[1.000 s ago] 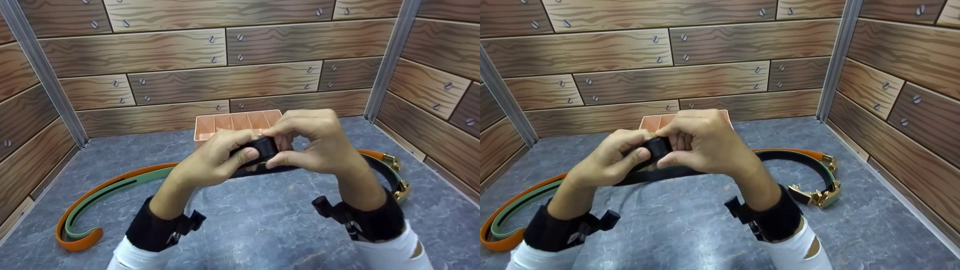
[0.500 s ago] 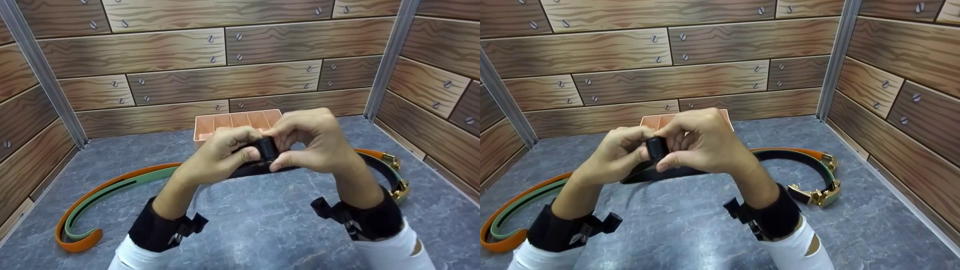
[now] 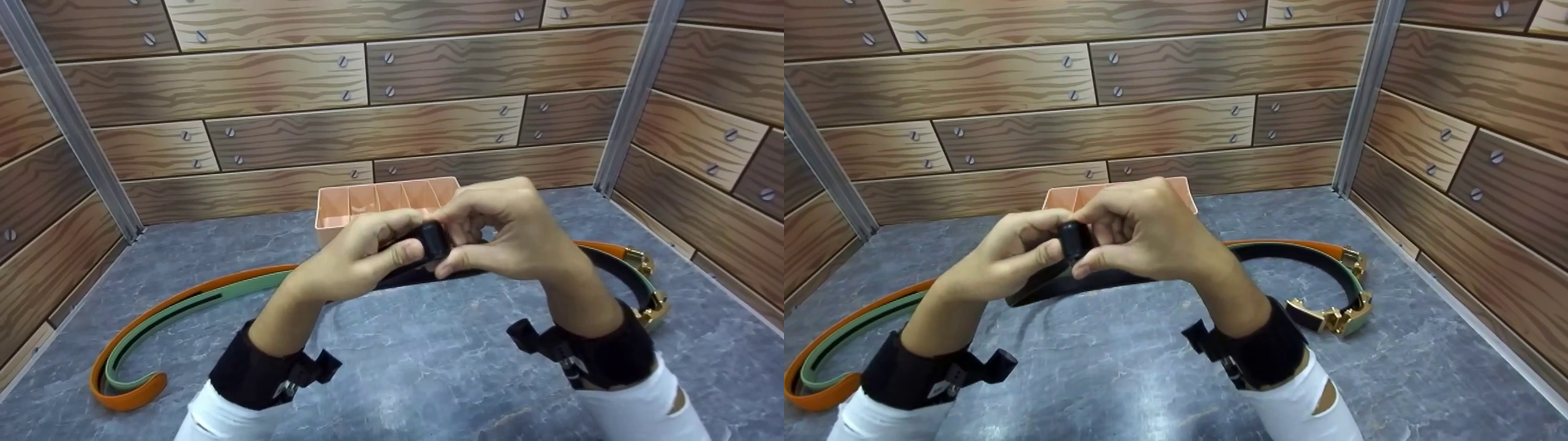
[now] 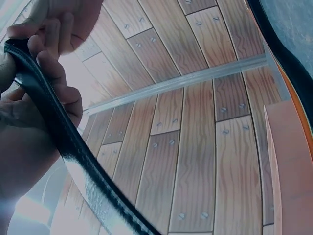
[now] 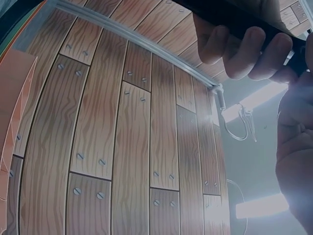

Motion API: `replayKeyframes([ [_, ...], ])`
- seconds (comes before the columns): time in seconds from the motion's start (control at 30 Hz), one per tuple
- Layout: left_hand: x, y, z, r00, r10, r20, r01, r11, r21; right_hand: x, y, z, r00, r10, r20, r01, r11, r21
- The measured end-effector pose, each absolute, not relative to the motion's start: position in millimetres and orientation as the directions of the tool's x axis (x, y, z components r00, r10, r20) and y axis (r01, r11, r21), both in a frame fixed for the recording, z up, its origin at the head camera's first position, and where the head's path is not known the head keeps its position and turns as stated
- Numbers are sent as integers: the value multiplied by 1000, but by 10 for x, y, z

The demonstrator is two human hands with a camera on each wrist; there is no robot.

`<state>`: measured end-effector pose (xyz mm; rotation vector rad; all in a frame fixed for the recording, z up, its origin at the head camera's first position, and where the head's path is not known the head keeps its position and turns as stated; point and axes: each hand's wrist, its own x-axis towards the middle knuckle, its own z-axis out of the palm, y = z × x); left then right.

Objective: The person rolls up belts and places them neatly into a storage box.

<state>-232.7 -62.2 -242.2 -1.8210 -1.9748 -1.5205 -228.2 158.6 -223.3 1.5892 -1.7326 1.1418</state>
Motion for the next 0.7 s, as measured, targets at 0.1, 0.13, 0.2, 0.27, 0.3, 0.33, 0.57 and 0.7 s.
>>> replayKeyframes([
  [0.1, -2317, -605, -2426, -321, 734, 599, 732, -209, 649, -2298, 1567, -2240, -145, -515, 845, -975, -71, -210],
  [0.13, -2312, -595, -2430, -323, 732, 600, 720, -222, 658, -2302, 1555, -2243, -132, -509, 850, -975, -89, -204],
  [0.2, -2299, -568, -2439, -316, 722, 615, 706, -254, 661, -2307, 1525, -2245, -97, -507, 857, -969, -148, -198],
  [0.27, -2280, -540, -2450, -308, 703, 640, 710, -278, 647, -2305, 1492, -2239, -64, -512, 857, -964, -189, -185],
  [0.3, -2274, -524, -2457, -307, 692, 653, 717, -283, 637, -2302, 1480, -2234, -47, -515, 856, -964, -200, -174],
  [0.33, -2268, -510, -2463, -307, 682, 664, 723, -286, 629, -2295, 1470, -2230, -35, -516, 856, -967, -199, -159],
  [0.57, -2248, -476, -2473, -325, 644, 692, 749, -271, 604, -2190, 1448, -2238, 23, -543, 839, -1000, 4, 29],
  [0.7, -2227, -498, -2448, -385, 630, 675, 802, -133, 582, -2131, 1455, -2244, 29, -601, 799, -968, 182, 172],
])
